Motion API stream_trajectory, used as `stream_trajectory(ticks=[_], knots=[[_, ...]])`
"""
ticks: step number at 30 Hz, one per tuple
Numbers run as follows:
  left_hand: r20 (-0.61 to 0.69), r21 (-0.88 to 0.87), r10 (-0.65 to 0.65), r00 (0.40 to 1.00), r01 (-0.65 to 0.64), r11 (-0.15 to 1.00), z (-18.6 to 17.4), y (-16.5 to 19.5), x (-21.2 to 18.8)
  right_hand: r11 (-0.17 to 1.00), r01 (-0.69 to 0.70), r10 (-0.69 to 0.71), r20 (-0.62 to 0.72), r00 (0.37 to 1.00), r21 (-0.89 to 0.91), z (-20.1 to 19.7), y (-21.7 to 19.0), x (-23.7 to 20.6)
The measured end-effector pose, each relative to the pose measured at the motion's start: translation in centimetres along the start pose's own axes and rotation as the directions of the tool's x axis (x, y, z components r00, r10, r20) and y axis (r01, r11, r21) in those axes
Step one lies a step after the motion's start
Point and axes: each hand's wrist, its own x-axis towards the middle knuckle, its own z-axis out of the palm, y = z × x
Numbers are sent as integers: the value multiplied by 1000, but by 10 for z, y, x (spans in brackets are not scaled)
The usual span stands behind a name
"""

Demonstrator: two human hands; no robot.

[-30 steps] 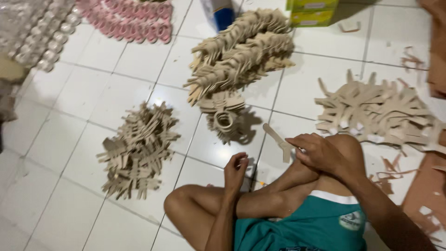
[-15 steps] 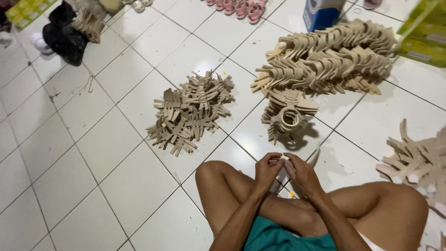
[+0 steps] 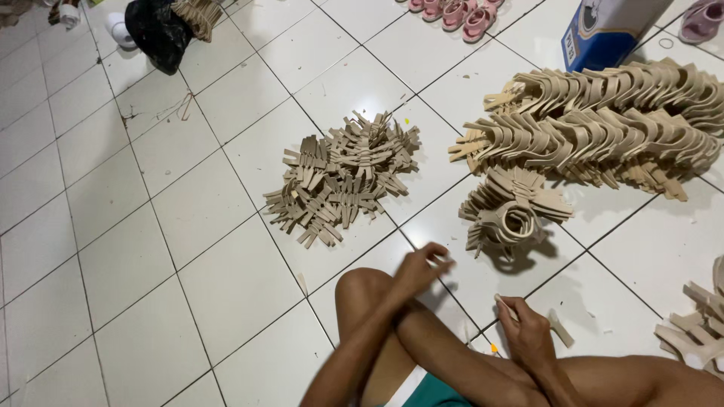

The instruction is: The person sits on the floor and assembles small beige shoe components by hand. They pick up individual parts, fit them together, and place the assembled units into a growing pile on the floor.

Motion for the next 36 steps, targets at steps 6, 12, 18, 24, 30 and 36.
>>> stream_trajectory(ticks=[6, 12, 18, 24, 30, 36], knots=[[-580, 593, 260, 772, 181, 785, -186, -28, 48, 990, -129, 129, 4, 992, 59, 1, 4, 5], [-549, 762, 286, 785, 329, 558, -204, -52, 49, 974, -225, 224, 97, 970, 3, 9, -7, 7], [-540, 537, 140, 830, 212, 816, -199, -37, 38, 980, -197, 196, 64, 978, 2, 3, -12, 7], [-400, 62, 347, 848, -353, 934, -148, 6, 5, 980, -181, 184, -28, 983, 85, 0, -4, 16], [-59, -349, 382, 922, -378, 858, -35, 35, -29, 905, -289, 297, 22, 955, 313, -6, 10, 9], [73, -79, 325, 943, -319, 944, 37, 42, -64, 900, -247, 222, 110, 969, 360, -16, 3, -3]])
